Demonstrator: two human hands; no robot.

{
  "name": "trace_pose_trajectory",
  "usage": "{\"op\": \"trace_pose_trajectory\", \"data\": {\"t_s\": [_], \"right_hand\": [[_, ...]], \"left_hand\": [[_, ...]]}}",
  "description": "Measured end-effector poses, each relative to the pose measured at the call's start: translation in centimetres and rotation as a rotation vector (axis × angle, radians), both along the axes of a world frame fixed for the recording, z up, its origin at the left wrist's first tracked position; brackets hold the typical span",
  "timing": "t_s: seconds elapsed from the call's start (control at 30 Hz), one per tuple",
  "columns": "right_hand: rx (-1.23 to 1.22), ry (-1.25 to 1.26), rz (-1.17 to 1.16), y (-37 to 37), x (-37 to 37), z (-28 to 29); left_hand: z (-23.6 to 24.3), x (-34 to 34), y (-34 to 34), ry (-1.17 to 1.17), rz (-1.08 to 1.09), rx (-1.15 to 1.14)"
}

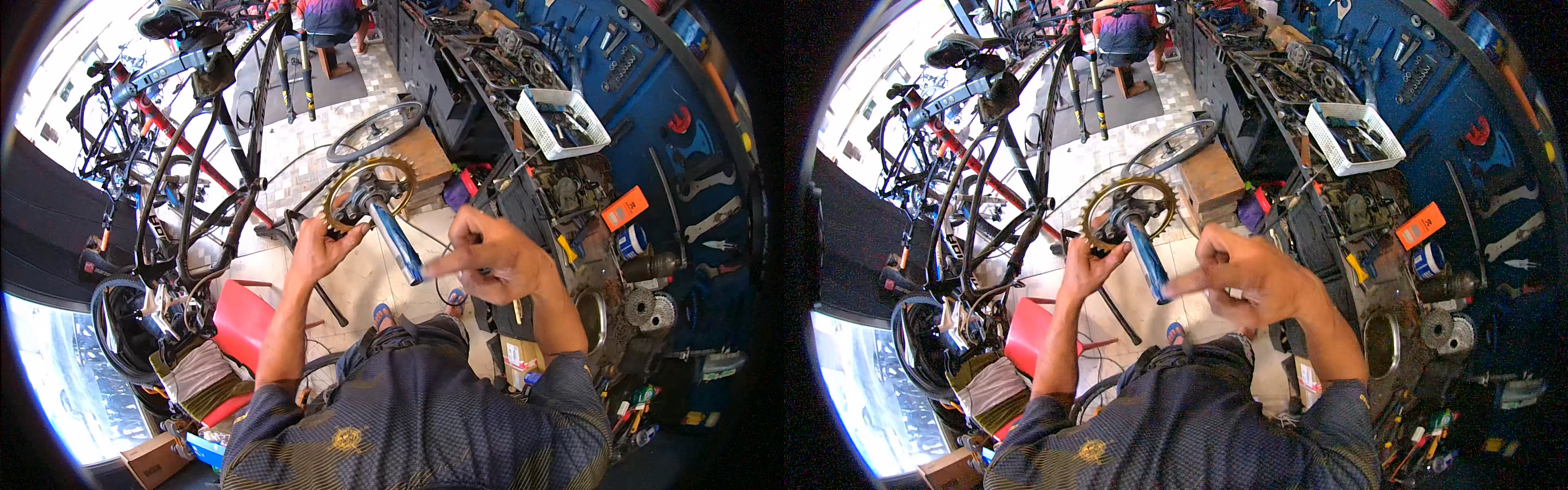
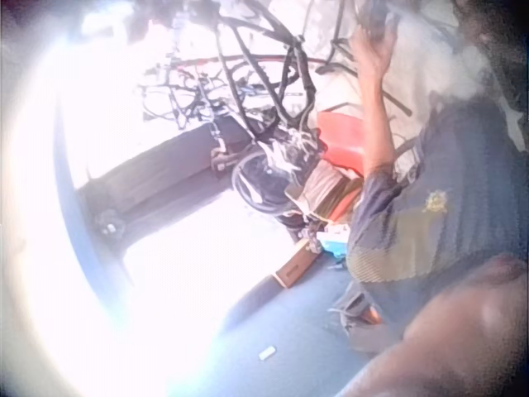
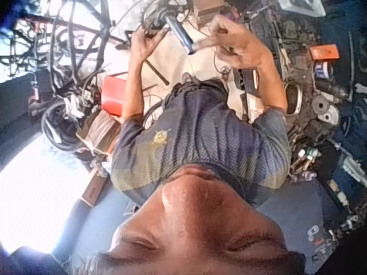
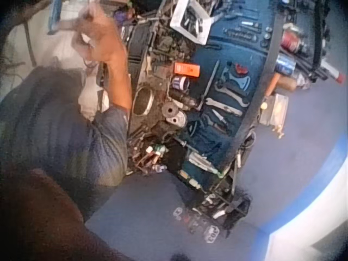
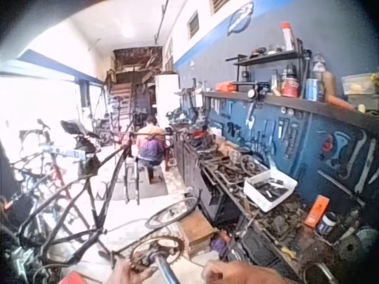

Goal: The person removes a bicycle crankset from a Specialized frame mounted on a repair stand, then uses a grease gun to apply lubricant to the crank arm and spindle before reinstalling the crankset onto the bottom bracket. The person also handles a small cylindrical part and a screwdriver during the process.

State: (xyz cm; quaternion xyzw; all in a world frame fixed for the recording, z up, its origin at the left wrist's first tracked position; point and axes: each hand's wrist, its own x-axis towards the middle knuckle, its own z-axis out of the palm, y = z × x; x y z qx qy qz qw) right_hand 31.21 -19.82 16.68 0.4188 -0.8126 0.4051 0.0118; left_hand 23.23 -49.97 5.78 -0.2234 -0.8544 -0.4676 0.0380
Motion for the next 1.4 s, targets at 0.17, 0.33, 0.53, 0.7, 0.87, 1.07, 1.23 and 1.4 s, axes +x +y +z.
{"op": "trace_pose_trajectory", "data": {"t_s": [0.17, 0.33, 0.53, 0.7, 0.87, 1.07, 1.23, 1.4], "right_hand": [[0.35, 0.29, -0.077, -0.8, -0.4, 1.6], [0.551, 0.372, -0.038, -1.2, -0.2, 2.4], [0.672, 0.247, 0.139, -2.1, -0.3, 1.4], [0.694, 0.363, 0.028, -2.1, -0.2, 0.1], [0.562, 0.227, 0.001, -1.1, 0.0, -1.1], [0.485, 0.183, -0.146, 0.6, 0.5, -1.5], [0.199, 0.204, -0.726, 2.9, 1.4, -1.7], [0.072, 0.128, -0.769, -1.9, 0.7, -5.6]], "left_hand": [[3.5, -2.2, -0.9, -0.08, -0.157, -0.288], [6.3, -2.8, -1.1, -0.036, -0.229, -0.588], [7.5, -2.9, -0.8, -0.01, -0.295, -0.794], [7.0, -3.1, -0.2, -0.059, -0.33, -0.831], [5.6, -3.5, 0.0, -0.118, -0.353, -0.822], [-0.2, -3.6, 0.2, -0.488, -0.34, -0.473], [-5.3, 0.1, 1.8, -1.273, -0.141, 0.37], [-5.6, 3.2, 4.8, -1.398, -0.197, 0.757]]}}
